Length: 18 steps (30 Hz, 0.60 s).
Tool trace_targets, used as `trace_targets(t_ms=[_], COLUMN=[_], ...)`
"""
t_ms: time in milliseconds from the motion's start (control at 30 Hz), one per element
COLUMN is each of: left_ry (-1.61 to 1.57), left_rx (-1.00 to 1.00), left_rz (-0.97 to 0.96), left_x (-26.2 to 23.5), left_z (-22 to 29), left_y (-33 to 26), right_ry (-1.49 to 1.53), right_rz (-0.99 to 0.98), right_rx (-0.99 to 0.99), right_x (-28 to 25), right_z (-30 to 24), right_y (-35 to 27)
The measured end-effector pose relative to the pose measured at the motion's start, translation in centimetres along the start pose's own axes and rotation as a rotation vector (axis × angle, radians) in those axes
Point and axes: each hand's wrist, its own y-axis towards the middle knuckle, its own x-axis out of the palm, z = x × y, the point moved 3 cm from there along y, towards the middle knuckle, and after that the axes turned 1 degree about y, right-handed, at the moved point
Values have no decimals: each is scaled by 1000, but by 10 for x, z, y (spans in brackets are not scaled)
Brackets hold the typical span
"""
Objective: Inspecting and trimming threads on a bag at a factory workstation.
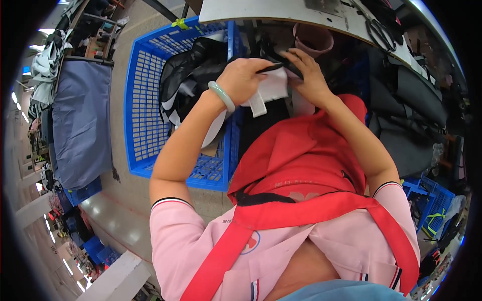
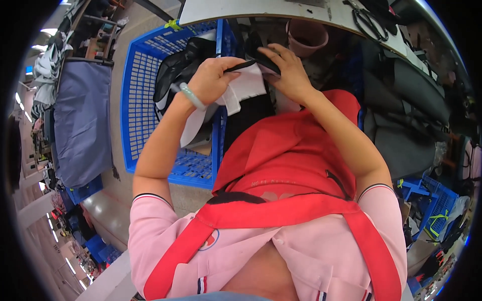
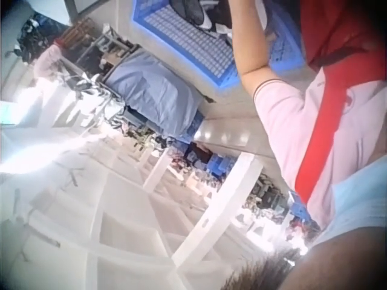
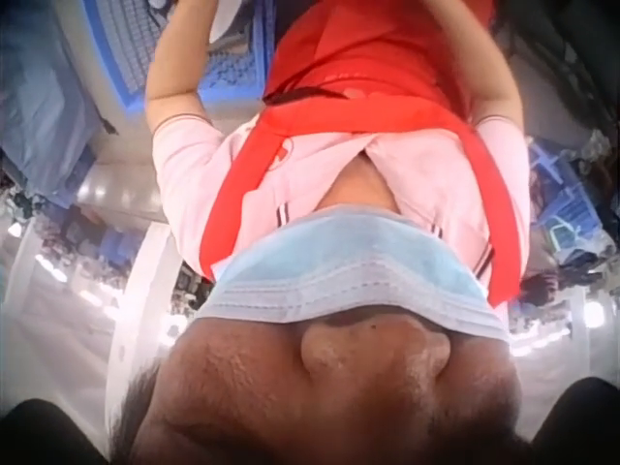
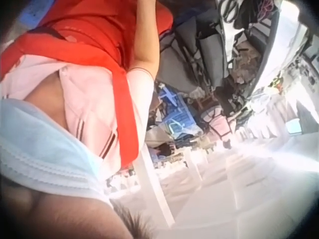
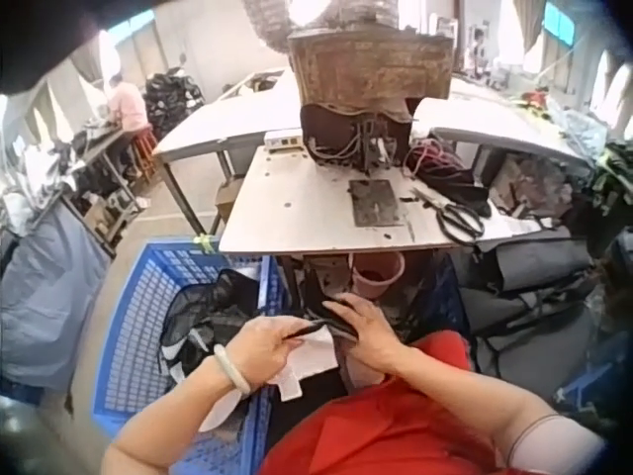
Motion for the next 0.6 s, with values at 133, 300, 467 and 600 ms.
trace_targets(t_ms=[133,300,467,600], left_ry=[-255,-799,-698,-787], left_rx=[49,-21,22,-54], left_rz=[-106,-311,-263,-257], left_x=[-40,-76,-52,-39], left_z=[70,128,109,97], left_y=[24,49,106,132], right_ry=[834,984,793,789], right_rz=[-182,-175,-184,-205], right_rx=[289,253,351,357], right_x=[-76,-207,-238,-235], right_z=[-13,-18,1,31], right_y=[7,10,21,31])
